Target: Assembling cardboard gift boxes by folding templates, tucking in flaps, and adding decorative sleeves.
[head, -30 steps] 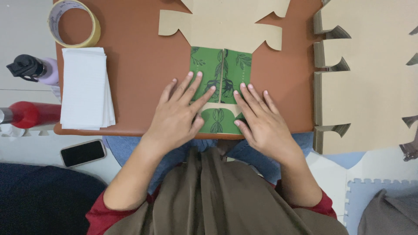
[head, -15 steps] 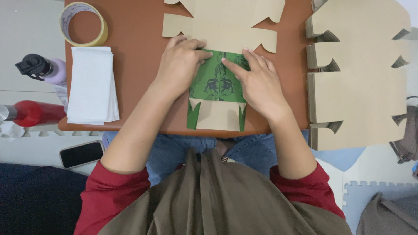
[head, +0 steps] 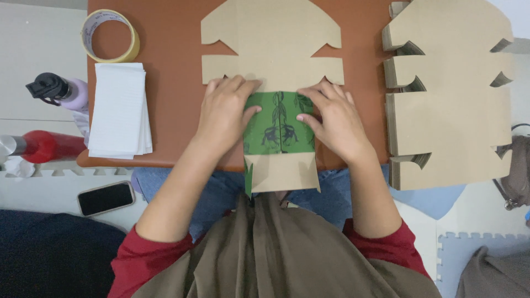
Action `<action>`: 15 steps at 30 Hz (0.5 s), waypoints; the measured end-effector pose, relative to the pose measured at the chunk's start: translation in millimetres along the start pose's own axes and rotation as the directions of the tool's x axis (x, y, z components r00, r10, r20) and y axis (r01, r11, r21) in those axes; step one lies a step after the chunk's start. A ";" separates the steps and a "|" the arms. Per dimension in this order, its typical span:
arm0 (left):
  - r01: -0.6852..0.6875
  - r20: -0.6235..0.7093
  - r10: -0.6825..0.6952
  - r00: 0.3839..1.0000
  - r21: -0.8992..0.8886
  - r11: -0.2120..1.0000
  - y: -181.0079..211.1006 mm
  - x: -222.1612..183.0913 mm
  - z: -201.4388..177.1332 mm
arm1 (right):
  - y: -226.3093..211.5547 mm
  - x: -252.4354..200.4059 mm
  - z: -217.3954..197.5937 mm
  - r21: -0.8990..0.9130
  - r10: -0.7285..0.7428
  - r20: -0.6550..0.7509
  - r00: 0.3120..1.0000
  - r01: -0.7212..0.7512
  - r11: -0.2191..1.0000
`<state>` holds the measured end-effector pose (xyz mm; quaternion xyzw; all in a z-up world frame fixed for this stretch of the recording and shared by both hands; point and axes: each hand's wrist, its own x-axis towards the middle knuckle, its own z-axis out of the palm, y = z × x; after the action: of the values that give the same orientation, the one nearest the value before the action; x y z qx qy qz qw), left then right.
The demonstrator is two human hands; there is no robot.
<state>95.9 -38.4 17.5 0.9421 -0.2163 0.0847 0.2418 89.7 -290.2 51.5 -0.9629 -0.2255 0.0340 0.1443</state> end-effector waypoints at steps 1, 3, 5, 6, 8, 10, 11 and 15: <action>-0.001 0.001 0.001 1.000 0.000 1.000 9.4 -10.3 1.7 | -2.8 -6.3 4.0 0.000 0.002 -0.001 1.000 -0.002 1.000; 0.214 -0.193 -0.188 0.963 0.120 0.969 28.2 -32.9 5.9 | -8.9 -19.6 13.1 0.017 0.159 -0.175 0.972 -0.158 0.987; 0.248 -0.270 -0.185 0.945 0.221 0.943 31.3 -43.4 21.7 | -6.8 -27.5 27.9 0.011 0.220 -0.239 0.946 -0.224 0.975; 0.282 -0.348 -0.166 0.923 0.318 0.905 33.2 -49.2 29.4 | -6.0 -31.8 35.4 0.008 0.277 -0.308 0.910 -0.289 0.957; 0.285 -0.377 -0.163 0.912 0.294 0.912 29.8 -50.4 34.8 | -9.4 -33.2 38.7 0.034 0.280 -0.327 0.903 -0.285 0.958; 0.280 -0.410 -0.154 0.899 0.269 0.921 27.6 -49.5 39.5 | -12.8 -33.0 38.2 0.059 0.285 -0.353 0.891 -0.282 0.957; 0.265 -0.409 -0.149 0.900 0.242 0.933 26.9 -48.9 41.9 | -14.7 -32.2 36.6 0.104 0.274 -0.362 0.891 -0.253 0.962; 0.242 -0.337 -0.186 0.923 0.132 0.961 29.6 -46.5 41.6 | -5.8 -32.2 50.3 0.179 0.241 -0.411 0.879 -0.181 0.967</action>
<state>43.4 -65.1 -18.5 0.9509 -0.0614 0.2281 0.1999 51.7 -286.3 5.1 -0.9534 -0.0788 -0.1480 0.2507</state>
